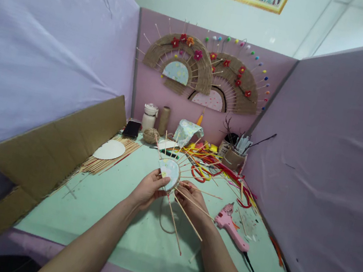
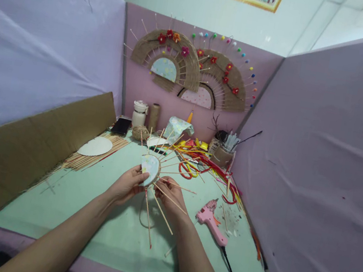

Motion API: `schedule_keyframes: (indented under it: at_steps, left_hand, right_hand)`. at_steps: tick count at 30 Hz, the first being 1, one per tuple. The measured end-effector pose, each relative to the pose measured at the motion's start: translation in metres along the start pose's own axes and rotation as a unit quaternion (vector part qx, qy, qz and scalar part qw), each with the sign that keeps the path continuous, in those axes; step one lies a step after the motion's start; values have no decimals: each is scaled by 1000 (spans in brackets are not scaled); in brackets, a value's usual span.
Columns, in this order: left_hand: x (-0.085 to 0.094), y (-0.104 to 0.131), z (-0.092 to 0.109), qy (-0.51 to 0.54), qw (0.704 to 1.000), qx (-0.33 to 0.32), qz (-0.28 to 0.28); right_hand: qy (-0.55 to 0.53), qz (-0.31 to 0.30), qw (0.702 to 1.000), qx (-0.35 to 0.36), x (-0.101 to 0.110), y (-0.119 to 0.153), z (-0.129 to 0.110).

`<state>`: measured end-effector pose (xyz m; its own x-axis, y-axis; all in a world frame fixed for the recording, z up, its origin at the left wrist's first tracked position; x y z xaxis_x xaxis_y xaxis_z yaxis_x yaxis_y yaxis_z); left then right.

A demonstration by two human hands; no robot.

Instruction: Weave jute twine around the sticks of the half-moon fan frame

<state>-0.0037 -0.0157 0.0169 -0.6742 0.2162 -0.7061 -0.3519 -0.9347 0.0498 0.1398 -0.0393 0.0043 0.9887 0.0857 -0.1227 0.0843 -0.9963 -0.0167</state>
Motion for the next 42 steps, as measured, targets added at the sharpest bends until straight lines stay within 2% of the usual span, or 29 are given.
schedule_keyframes:
  at_steps: [9, 19, 32, 42]
  left_hand:
    - [5, -1, -3, 18, 998, 51, -26]
    - [3, 1, -2, 40, 996, 81, -17]
    - [2, 2, 2, 38, 995, 91, -19]
    - [4, 0, 2, 34, 996, 80, -12]
  right_hand:
    - [-17, 33, 999, 26, 2, -4, 3]
    - [6, 35, 999, 24, 6, -6, 7]
    - [21, 61, 997, 41, 6, -3, 5]
    - [4, 32, 999, 19, 7, 2, -3]
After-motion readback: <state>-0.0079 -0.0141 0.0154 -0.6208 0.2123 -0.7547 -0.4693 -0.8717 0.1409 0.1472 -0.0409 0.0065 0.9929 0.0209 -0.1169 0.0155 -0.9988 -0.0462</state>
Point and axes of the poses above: each hand's wrist, its own y-axis away from the middle knuckle, its own x-axis out of the back of the hand, z = x × y, the point moved 1 cm from there along -y, towards the middle knuckle, and after that the axes turned 14 degrees about y, right-handed, at the moved point
